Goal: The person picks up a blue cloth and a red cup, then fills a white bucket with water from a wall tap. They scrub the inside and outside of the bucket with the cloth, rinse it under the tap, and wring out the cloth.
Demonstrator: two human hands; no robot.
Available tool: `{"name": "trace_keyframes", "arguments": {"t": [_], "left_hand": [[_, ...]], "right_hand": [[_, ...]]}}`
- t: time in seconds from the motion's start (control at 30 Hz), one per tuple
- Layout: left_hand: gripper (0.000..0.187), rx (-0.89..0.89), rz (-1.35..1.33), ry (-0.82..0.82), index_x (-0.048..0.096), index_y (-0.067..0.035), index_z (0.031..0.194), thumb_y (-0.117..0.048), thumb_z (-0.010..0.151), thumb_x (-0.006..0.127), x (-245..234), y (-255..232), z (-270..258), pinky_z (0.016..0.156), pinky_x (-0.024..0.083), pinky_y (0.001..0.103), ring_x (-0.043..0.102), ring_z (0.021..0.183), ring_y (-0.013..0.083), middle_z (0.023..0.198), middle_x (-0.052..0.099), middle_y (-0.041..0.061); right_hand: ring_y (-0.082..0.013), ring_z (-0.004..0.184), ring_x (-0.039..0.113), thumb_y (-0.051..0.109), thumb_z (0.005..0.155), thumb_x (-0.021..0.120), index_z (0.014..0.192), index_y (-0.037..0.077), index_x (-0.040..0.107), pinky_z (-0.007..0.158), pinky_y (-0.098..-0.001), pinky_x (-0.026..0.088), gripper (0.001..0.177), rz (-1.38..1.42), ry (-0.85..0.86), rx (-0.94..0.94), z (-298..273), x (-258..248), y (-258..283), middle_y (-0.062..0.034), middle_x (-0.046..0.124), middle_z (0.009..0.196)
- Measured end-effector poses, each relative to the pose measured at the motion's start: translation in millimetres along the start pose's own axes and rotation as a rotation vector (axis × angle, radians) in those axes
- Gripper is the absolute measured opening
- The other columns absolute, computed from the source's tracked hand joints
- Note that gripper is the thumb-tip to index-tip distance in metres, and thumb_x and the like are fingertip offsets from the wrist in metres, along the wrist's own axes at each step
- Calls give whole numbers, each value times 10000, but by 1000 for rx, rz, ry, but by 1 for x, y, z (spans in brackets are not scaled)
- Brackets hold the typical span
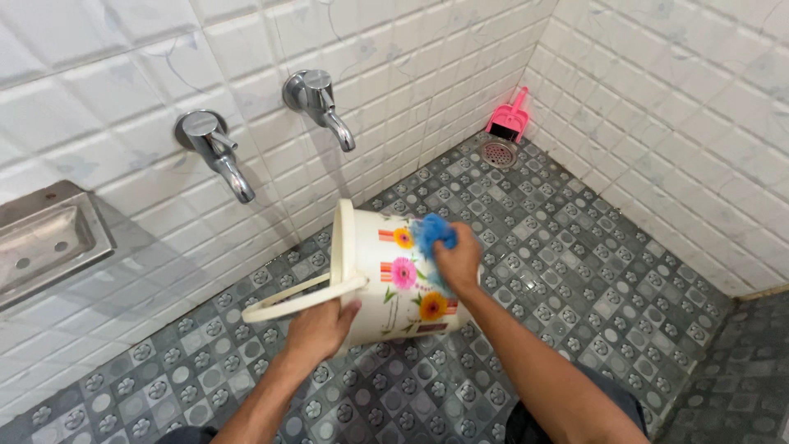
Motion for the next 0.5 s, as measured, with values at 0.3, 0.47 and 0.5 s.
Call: {"name": "trace_keyframes", "arguments": {"t": [0.3,0.47,0.5], "left_hand": [[484,-30,220,70,784,-57,890,-477,992,564,-61,-61,-14,846,560,489,729,897,391,912,757,220],[450,-47,-168,-456,681,-19,1060,-417,852,701,-80,-35,23,703,554,468,722,829,345,954,741,168],[550,-38,-283,-466,629,7,1148,-435,840,739,-74,-24,38,687,553,449,713,820,326,970,722,173]], "right_hand": [[-266,886,642,1,766,655,1255,116,596,716,-385,559,506,828,-7,407,40,23,-38,-123,657,1051],[-481,1133,596,-4,625,696,1293,82,604,901,-521,496,680,-183,-203,-232,10,-25,7,-249,566,1264],[-470,1148,597,12,634,703,1234,112,647,919,-514,480,611,-263,-184,-255,9,-27,7,-230,590,1279]]}}
Point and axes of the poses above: each hand's wrist, its own z-axis towards the middle knuckle, its own x-axis out of the palm, y = z × x, the point moved 6 cm from there along z, towards the middle knuckle
